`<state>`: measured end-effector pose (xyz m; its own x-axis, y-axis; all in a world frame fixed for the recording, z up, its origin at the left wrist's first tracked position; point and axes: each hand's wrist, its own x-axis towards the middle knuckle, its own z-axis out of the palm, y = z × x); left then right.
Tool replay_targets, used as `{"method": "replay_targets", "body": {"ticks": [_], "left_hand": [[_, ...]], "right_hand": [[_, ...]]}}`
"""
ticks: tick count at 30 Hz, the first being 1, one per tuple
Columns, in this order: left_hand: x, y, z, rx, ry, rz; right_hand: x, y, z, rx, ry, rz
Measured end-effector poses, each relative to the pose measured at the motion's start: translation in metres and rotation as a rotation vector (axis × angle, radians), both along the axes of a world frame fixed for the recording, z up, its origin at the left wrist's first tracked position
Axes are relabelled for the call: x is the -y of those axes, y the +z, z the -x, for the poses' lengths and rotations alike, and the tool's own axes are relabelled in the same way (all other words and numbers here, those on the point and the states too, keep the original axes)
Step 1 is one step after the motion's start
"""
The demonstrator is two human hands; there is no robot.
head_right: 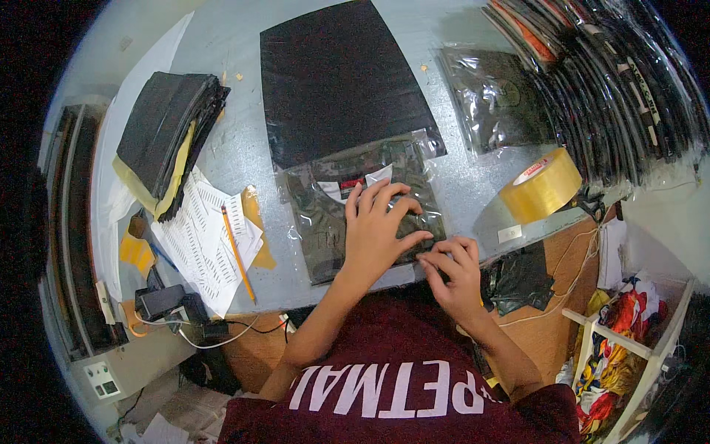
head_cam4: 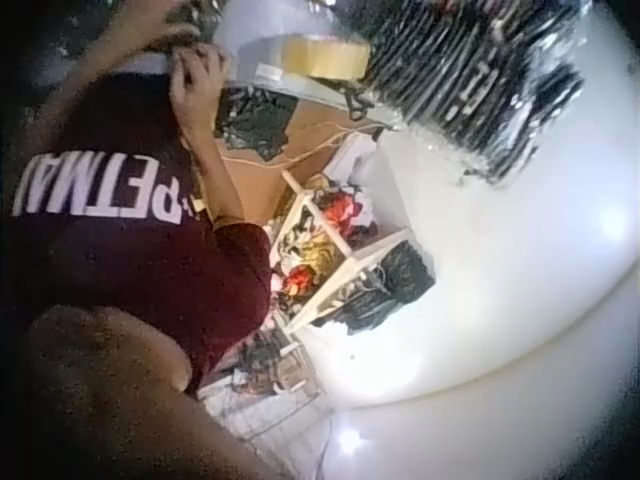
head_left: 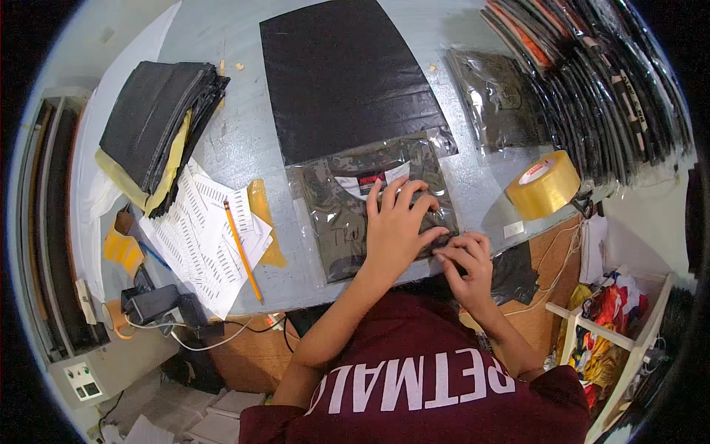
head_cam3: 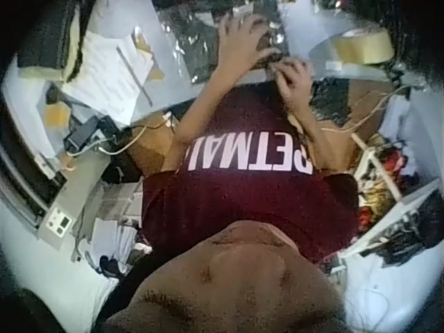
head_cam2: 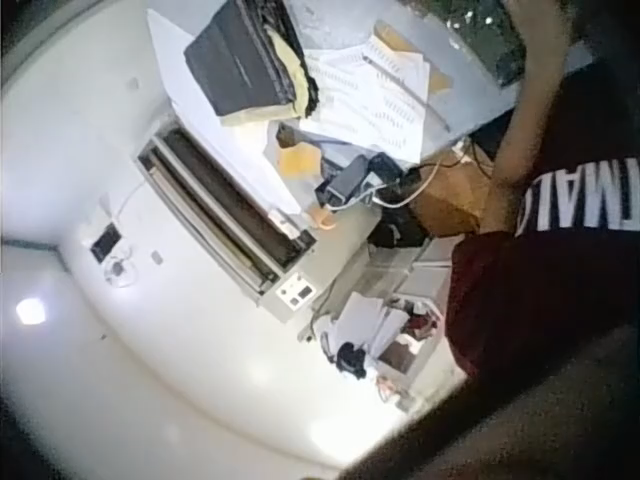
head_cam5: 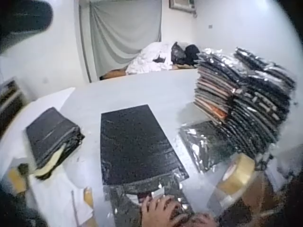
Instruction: Packaging a t-shirt into a black shipping bag and sealing it with tape.
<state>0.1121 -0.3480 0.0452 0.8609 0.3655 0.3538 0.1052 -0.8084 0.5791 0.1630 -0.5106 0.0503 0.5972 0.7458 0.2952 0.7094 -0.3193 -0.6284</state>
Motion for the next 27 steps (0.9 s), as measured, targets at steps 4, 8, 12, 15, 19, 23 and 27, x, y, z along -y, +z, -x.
{"method": "replay_targets", "body": {"ticks": [4, 8, 12, 15, 19, 23, 27], "left_hand": [[-0.0005, 0.0001, 0.0005, 0.006, 0.004, -0.004], [-0.0008, 0.0002, 0.0004, 0.002, 0.002, -0.008], [-0.0005, -0.0005, 0.0005, 0.0, 0.007, -0.013], [-0.0002, -0.0012, 0.0003, -0.007, 0.006, -0.004], [0.0, -0.002, 0.0005, 0.006, 0.008, -0.011], [-0.0003, -0.0015, 0.0005, 0.002, 0.011, -0.015], [-0.0008, -0.0018, 0.0007, 0.001, 0.011, -0.016]], "right_hand": [[-0.0018, -0.0015, 0.0021, -0.059, -0.056, -0.03], [-0.0039, -0.0029, 0.0042, 0.057, -0.048, -0.005], [-0.0025, 0.0004, 0.0037, 0.096, -0.019, 0.012], [-0.0015, -0.0001, 0.0024, 0.014, -0.005, -0.014], [-0.003, -0.0038, 0.0034, -0.011, -0.064, -0.054], [-0.0033, -0.0069, 0.0033, 0.103, -0.032, -0.031], [-0.0018, -0.0044, -0.0018, 0.04, -0.011, -0.03]]}}
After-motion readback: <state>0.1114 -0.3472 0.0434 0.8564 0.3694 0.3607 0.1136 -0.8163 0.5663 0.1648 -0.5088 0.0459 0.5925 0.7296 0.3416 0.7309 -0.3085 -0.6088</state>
